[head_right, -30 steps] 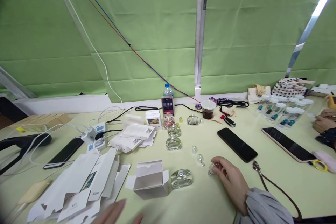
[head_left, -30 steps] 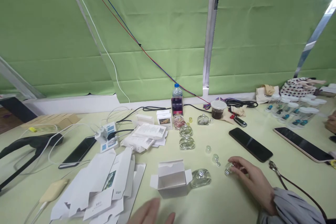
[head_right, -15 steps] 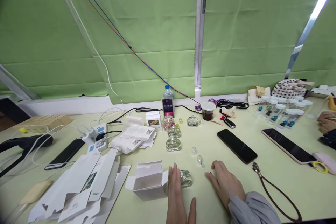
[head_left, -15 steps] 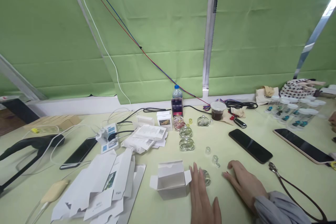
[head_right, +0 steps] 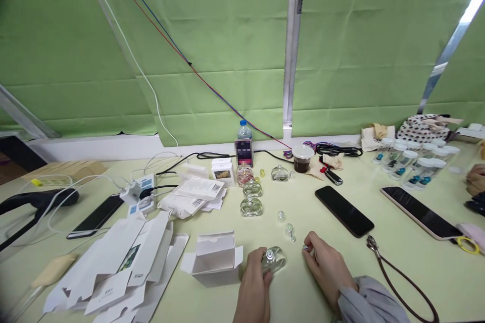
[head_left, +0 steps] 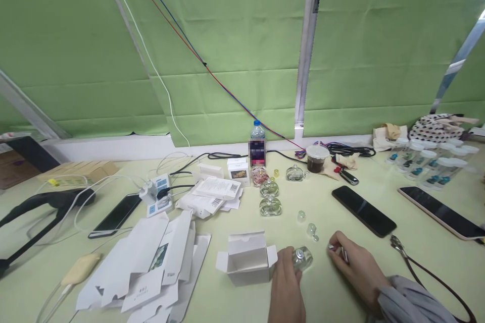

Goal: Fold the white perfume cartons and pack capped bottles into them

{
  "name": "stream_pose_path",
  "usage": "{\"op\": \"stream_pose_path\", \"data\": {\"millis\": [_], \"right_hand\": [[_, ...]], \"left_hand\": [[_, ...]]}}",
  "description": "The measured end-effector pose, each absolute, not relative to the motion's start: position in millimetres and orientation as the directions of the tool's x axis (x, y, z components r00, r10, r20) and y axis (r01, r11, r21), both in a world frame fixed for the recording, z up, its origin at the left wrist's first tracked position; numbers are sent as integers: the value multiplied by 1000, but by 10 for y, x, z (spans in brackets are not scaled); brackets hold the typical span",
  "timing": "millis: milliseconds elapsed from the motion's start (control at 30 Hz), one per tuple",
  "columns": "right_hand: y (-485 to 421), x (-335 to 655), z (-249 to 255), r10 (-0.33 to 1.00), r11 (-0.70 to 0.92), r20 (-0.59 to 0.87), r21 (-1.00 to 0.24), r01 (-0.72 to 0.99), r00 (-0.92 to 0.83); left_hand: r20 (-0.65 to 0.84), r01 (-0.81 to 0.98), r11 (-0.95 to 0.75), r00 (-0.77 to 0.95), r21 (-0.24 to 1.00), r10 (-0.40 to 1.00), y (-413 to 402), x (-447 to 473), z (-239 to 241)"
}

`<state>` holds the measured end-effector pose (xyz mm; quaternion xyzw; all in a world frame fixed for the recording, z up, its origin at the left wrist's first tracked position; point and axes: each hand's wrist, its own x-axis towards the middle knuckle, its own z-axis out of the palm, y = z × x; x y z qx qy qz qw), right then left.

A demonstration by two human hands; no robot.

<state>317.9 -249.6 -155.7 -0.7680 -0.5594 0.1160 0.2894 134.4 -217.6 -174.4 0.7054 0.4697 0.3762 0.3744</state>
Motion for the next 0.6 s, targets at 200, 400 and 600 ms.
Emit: {"op": "stream_pose_path", "data": {"millis": [200, 400, 600], "right_hand": [[-2524, 3176, -1454, 959, -146, 83, -670, 728, 269], [-2533, 3126, -1383, 953, -96, 114, -766, 635, 282], [-2525, 3114, -1302, 978, -122, 0, -808, 577, 207]], "left_hand": [[140, 330, -275, 380, 903, 914, -2182, 1297, -1629], [220, 246, -341, 412, 907, 884, -2203, 1252, -1671], [191, 117, -263, 422, 958, 886, -2129, 1202, -1596]]}}
